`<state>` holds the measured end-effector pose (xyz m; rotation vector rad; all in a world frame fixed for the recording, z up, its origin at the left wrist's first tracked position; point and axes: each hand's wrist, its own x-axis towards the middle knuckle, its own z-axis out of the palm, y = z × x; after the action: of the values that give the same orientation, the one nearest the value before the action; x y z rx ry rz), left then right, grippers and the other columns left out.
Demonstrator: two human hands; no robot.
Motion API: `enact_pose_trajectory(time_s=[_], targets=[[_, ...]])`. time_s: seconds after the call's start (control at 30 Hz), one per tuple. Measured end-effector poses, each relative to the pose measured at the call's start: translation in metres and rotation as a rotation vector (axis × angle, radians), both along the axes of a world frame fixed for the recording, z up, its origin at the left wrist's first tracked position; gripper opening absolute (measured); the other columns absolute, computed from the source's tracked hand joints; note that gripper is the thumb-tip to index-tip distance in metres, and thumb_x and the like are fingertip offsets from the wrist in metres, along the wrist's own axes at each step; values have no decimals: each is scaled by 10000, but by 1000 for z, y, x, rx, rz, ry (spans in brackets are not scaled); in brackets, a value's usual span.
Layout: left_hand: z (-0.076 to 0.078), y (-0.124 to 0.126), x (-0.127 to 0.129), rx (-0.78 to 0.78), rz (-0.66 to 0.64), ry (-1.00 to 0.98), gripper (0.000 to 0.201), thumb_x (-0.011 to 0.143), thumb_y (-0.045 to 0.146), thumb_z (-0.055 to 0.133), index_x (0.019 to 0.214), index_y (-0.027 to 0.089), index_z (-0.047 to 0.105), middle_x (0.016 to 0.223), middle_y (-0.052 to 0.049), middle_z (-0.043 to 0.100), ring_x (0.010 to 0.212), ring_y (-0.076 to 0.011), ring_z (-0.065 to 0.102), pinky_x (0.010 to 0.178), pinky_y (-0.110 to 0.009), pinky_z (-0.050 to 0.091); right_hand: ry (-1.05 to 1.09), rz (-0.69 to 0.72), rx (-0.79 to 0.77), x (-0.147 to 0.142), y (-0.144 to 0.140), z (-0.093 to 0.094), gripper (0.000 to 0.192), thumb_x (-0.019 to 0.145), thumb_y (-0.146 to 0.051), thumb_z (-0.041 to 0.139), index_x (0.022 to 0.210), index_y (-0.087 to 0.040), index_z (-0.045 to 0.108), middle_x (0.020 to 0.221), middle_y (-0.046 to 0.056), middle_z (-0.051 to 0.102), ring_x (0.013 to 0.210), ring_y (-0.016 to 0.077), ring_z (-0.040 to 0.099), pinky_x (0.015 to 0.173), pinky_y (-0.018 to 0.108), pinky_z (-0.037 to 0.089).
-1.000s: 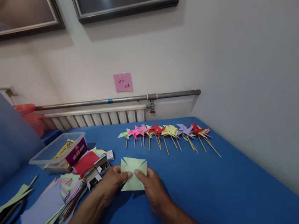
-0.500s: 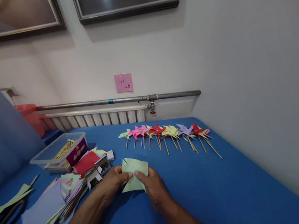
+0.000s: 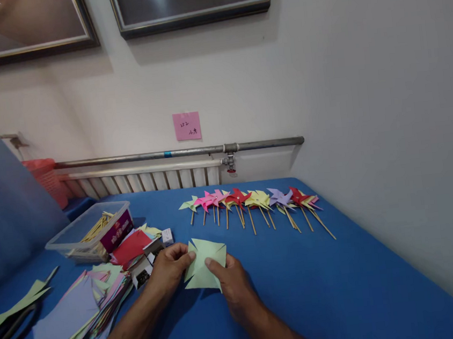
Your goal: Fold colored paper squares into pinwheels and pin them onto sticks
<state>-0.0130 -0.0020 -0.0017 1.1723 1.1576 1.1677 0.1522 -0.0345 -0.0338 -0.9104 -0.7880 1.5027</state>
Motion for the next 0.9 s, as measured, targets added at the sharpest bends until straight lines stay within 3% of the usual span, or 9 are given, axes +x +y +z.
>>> enact_pose_trajectory(time_s=[0.33,0.47,0.9], targets=[[1,1,-2,-26,10,3,462,578,564,922,640,182,670,555,21,598,521,-117,455,545,-258,328,2,66,40,0,-2,3,573,760,-605,960,1066,-135,841,940,117,870,853,307,819,845,420,651],[2,0,-2,-58,4,-1,509,575,616,928,667,177,687,539,26,588,499,-111,433,535,-256,300,-27,35,33,0,-1,1,585,719,-602,990,1052,-143,844,942,112,869,843,304,817,824,415,659],[1,1,-6,-94,-56,-237,544,653,653,922,678,170,674,574,2,617,524,-130,502,567,-268,357,-37,17,39,2,-1,-3,578,726,-590,995,1061,-142,850,955,130,874,890,327,832,844,428,668]])
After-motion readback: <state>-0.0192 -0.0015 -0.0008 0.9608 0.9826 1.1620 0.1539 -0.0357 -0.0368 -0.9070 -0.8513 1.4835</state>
